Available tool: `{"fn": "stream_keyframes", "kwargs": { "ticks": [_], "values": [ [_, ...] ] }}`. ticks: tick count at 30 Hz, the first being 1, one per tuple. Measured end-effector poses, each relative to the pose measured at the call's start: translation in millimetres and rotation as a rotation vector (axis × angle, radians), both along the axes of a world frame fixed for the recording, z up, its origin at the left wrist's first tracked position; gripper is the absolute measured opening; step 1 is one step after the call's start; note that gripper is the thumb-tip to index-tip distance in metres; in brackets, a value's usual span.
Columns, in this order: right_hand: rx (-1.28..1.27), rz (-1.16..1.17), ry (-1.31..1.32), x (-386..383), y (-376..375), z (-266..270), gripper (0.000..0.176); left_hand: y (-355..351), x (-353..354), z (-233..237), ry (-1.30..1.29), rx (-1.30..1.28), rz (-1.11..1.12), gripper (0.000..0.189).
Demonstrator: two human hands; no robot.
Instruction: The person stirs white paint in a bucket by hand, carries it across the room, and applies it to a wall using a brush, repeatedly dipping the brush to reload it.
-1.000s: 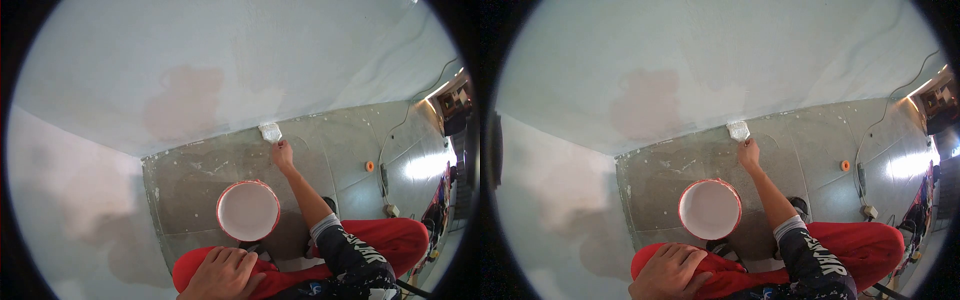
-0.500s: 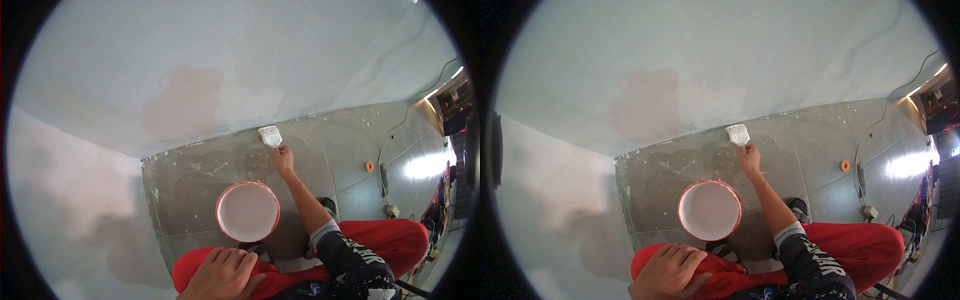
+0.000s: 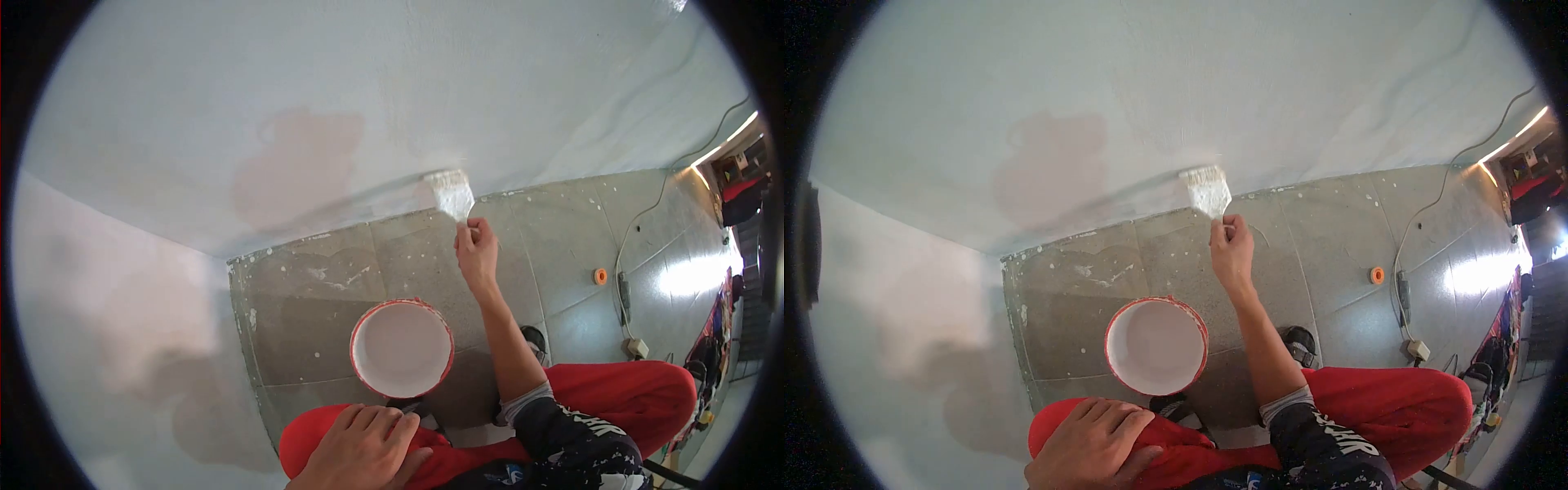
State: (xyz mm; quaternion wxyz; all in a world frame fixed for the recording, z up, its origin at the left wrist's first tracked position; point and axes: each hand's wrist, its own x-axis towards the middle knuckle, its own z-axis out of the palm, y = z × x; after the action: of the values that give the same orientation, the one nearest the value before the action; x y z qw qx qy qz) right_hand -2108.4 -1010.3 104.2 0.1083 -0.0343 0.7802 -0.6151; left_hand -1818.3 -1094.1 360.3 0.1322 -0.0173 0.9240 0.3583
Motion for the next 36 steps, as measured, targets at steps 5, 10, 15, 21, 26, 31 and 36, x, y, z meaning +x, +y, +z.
{"fn": "stream_keyframes", "kwargs": {
  "ticks": [5,10,15,21,26,31,36],
  "values": [
    [0.200,-0.001,0.074,-4,0,-116,0.019,3,6,-2,0.028,-0.007,0.014,0.037],
    [0.306,0.020,-0.056,-22,-10,-100,0.030,4,9,2,-0.003,0.014,0.021,0.037],
    [0.088,0.001,0.014,-13,-12,74,0.022,4,8,1,-0.014,0.003,0.027,0.037],
    [-0.232,0.016,0.033,3,-5,119,0.020,-4,-1,-7,-0.059,-0.037,-0.071,0.044],
    [0.049,0.036,0.087,-19,-18,-24,0.018,4,7,0,0.003,-0.013,0.023,0.037],
    [0.328,0.079,-0.047,-17,-6,-69,0.017,4,10,2,-0.049,-0.009,0.011,0.038],
    [0.138,0.070,0.035,-26,-17,44,0.024,4,11,0,-0.002,-0.014,0.001,0.038]
  ]
}}
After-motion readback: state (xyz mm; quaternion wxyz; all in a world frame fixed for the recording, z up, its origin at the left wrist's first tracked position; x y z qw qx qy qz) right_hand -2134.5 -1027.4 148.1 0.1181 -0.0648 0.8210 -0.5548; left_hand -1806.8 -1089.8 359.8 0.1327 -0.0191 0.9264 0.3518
